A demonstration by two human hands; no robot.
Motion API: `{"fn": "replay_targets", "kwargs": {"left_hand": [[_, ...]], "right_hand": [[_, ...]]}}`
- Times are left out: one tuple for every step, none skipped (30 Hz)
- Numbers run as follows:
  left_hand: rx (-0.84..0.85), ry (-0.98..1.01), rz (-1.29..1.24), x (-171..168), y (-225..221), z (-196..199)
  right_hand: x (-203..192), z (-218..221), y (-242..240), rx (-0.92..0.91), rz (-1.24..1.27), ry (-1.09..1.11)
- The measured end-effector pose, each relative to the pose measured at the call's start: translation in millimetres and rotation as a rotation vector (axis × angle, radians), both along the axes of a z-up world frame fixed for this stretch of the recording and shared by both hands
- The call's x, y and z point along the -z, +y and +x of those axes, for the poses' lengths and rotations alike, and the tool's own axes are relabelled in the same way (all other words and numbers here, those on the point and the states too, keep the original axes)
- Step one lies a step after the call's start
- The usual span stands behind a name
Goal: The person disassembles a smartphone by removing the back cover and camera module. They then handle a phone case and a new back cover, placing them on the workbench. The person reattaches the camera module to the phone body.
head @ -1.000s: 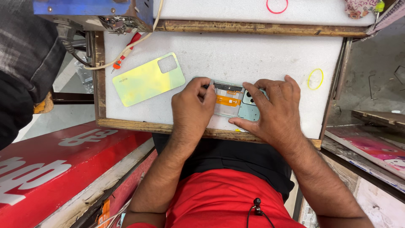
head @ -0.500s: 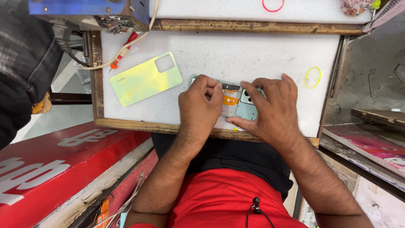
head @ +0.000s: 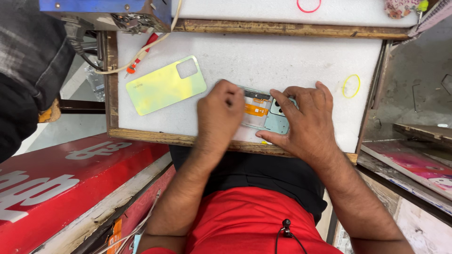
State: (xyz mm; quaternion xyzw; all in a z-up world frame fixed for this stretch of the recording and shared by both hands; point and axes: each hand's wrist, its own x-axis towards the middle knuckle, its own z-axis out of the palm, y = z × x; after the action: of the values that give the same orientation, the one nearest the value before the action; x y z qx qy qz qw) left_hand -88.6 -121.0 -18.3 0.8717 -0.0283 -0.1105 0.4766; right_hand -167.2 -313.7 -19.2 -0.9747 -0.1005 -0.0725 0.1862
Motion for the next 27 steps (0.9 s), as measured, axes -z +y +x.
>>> {"fn": "replay_targets", "kwargs": {"left_hand": [[-0.028, 0.005, 0.010, -1, 5, 2], [-0.056, 0.011, 0.020, -1, 6, 3], [-0.047, 0.012, -0.013, 0, 5, 3], [-0.037, 0.014, -0.046, 0, 3, 3], [-0.039, 0.010, -0.078, 1, -3, 0], [0.008, 0.022, -0.085, 2, -11, -5], [0.049, 0.031, -0.091, 3, -21, -10], [0.091, 0.039, -0.097, 4, -24, -12], [0.075, -0.013, -0.066, 5, -21, -12], [0.059, -0.064, -0.035, 7, -20, -11], [0.049, -0.115, -0.003, 8, -16, -9], [0.004, -0.093, 0.013, 8, -6, -5], [-0.032, -0.073, 0.029, 8, 4, 1], [-0.068, -0.053, 0.046, 7, 11, 5], [-0.051, -0.075, 0.035, 8, 9, 6], [-0.034, -0.097, 0.025, 7, 9, 6], [-0.033, -0.123, 0.017, 6, 10, 5], [-0.025, -0.066, 0.025, 4, 8, 2], [-0.021, -0.010, 0.031, 1, 5, -1], [-0.016, 0.047, 0.036, -1, 2, -3], [-0.005, -0.003, 0.069, -4, 4, -2], [0.006, -0.052, 0.103, -7, 6, -1], [0.023, -0.098, 0.137, -8, 5, -1], [0.053, -0.159, 0.200, -9, 6, -1], [0.082, -0.221, 0.263, -9, 6, -1], [0.112, -0.283, 0.327, -9, 7, -2], [0.135, -0.307, 0.344, -8, 7, -3]], "right_hand": [[0, -1, 0, -0.003, 0.008, -0.007], [1, -1, -1, -0.006, 0.016, -0.015], [1, -2, -1, -0.001, 0.015, -0.009], [1, -3, -1, 0.004, 0.013, -0.003], [1, -3, -1, -0.001, 0.013, -0.002], [1, -3, 0, 0.005, 0.020, -0.006], [0, -1, 1, 0.005, 0.028, -0.014], [-1, 0, 1, 0.005, 0.035, -0.022], [-2, -1, 2, 0.002, 0.033, -0.019], [-2, -1, 1, 0.000, 0.031, -0.017], [-2, -2, 1, 0.003, 0.029, -0.013], [-1, -2, 0, -0.001, 0.032, -0.008], [-1, -2, -1, 0.003, 0.035, -0.006], [-1, -2, -2, 0.006, 0.037, -0.004], [-1, -2, -3, 0.009, 0.036, -0.003], [-1, -3, -3, 0.011, 0.034, -0.003], [-1, -3, -2, -0.004, 0.035, -0.007], [-2, -2, -1, 0.003, 0.041, -0.010], [-2, -1, 0, 0.007, 0.046, -0.014], [-3, -1, 0, 0.011, 0.051, -0.018], [-3, 0, 1, 0.008, 0.046, -0.015], [-3, 0, 0, 0.004, 0.042, -0.012], [-2, -1, 0, 0.007, 0.038, -0.005], [-2, -2, 0, 0.006, 0.036, -0.008], [-1, -1, -1, 0.004, 0.036, -0.012], [0, -1, 0, 0.002, 0.035, -0.016], [1, -1, 0, 0.004, 0.032, -0.010]]}}
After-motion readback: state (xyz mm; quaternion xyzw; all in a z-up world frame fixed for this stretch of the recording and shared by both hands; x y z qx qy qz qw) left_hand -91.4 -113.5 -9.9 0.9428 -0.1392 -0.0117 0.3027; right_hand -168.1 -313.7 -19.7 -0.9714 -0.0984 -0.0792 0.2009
